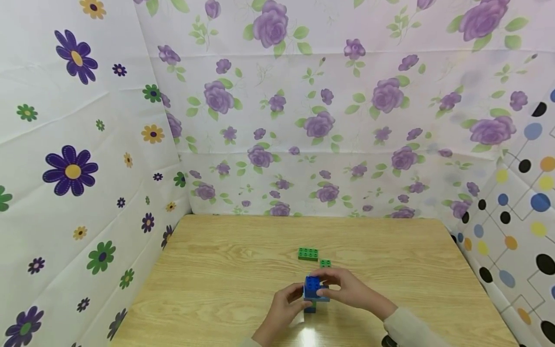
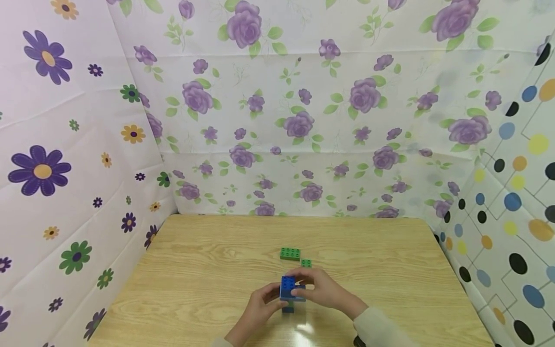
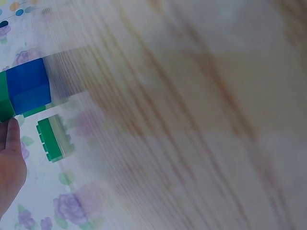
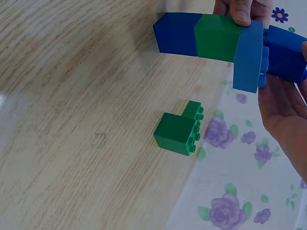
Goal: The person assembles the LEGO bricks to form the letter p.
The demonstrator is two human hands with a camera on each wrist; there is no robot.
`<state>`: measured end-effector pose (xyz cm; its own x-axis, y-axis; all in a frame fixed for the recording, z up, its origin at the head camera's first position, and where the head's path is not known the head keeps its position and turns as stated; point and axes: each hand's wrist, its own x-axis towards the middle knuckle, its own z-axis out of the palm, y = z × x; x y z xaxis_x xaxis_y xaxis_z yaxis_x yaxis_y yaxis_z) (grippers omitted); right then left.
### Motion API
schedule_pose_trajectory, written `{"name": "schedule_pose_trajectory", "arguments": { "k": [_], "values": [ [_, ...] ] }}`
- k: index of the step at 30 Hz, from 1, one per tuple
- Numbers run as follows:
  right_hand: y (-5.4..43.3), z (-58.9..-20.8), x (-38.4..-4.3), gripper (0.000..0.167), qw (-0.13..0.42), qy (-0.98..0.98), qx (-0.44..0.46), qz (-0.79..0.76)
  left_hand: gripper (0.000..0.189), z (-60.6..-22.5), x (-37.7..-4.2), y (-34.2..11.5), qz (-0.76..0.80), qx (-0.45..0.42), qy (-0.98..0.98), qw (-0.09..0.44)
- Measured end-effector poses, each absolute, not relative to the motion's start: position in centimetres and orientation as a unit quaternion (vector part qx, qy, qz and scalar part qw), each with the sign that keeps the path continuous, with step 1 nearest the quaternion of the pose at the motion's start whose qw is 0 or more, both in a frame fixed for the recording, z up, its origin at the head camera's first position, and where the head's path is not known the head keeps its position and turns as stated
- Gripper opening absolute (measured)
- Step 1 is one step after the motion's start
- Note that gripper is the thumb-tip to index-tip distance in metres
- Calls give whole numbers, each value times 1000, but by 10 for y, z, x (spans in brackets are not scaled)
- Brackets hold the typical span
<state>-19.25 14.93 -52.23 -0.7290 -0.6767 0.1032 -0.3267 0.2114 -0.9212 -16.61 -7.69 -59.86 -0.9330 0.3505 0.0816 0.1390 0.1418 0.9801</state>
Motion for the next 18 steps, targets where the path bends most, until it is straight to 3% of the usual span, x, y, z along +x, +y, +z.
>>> {"name": "schedule_pose_trajectory", "arguments": {
  "k": [18],
  "values": [
    [145, -522, -191, 37, 120, 791, -342, -494, 40, -600, -167, -77, 636, 164, 750, 80]
  ]
}}
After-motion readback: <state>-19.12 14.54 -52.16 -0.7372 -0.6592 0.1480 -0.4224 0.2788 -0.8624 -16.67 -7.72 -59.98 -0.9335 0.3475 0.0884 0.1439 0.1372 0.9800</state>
